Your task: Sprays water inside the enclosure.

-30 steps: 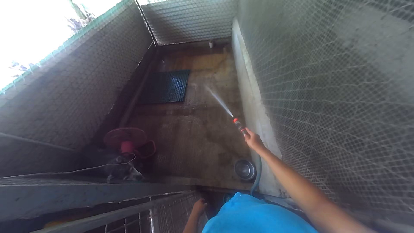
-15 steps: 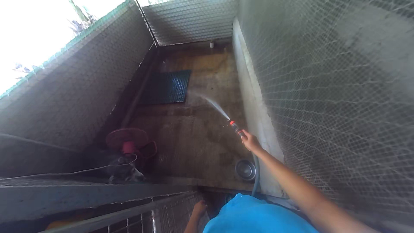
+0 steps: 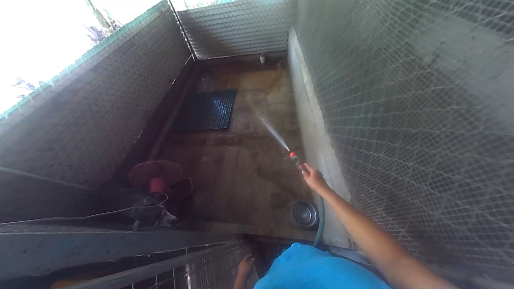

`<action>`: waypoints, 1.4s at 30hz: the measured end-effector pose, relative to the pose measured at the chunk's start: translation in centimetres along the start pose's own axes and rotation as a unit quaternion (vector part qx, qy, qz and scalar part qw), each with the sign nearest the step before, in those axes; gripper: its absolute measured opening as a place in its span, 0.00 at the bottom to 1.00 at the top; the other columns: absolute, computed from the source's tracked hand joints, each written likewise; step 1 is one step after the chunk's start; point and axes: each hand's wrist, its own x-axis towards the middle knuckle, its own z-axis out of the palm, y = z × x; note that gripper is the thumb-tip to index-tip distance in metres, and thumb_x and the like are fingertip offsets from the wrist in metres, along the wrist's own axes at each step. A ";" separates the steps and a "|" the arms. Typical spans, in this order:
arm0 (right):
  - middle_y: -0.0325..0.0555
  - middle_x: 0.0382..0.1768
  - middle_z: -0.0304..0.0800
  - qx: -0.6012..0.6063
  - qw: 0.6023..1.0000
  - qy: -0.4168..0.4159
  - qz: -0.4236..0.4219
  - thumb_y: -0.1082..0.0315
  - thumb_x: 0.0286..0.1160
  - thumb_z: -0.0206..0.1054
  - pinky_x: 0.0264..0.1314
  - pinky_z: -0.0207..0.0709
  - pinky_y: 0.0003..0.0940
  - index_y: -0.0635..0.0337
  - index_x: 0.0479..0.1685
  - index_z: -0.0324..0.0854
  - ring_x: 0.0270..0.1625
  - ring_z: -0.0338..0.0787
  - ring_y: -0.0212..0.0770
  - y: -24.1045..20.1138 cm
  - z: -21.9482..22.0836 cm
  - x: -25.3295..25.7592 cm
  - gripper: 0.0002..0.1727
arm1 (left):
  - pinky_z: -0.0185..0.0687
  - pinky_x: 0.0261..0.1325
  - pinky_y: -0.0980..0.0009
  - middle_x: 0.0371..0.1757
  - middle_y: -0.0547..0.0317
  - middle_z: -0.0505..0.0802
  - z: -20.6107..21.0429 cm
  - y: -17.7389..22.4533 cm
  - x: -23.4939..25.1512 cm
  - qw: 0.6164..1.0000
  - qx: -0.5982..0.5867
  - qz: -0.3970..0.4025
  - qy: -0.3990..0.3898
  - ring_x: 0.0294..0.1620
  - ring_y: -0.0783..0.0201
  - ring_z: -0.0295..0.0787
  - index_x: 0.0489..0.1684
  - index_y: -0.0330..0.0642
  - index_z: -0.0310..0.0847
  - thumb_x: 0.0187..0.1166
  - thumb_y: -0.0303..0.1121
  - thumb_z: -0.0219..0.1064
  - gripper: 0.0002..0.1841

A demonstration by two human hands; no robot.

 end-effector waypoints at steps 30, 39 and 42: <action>0.71 0.71 0.81 -0.017 0.998 0.024 0.055 0.66 0.94 0.50 0.71 0.77 0.55 0.64 0.92 0.57 0.65 0.88 0.62 2.3 -2.7 0.9 0.29 | 0.82 0.58 0.79 0.54 0.62 0.86 -19.0 45.2 -16.4 0.303 -0.717 0.600 -0.184 0.54 0.70 0.86 0.69 0.50 0.69 0.90 0.59 0.22 0.34; 0.71 0.72 0.81 -0.018 0.991 0.131 0.018 0.67 0.93 0.52 0.80 0.71 0.53 0.66 0.91 0.56 0.74 0.84 0.63 0.9 -5.3 2.6 0.30 | 0.88 0.47 0.76 0.42 0.63 0.94 -8.2 28.2 -11.6 0.321 -0.816 0.425 -0.225 0.46 0.67 0.94 0.55 0.44 0.79 0.92 0.47 0.44 0.21; 0.71 0.71 0.82 -0.011 0.990 0.136 0.021 0.67 0.93 0.52 0.79 0.72 0.54 0.67 0.91 0.56 0.72 0.85 0.64 1.7 -5.5 2.6 0.30 | 0.89 0.45 0.76 0.40 0.64 0.94 -5.7 22.0 -12.2 0.399 -0.838 0.337 -0.160 0.43 0.67 0.94 0.56 0.49 0.80 0.91 0.54 0.30 0.30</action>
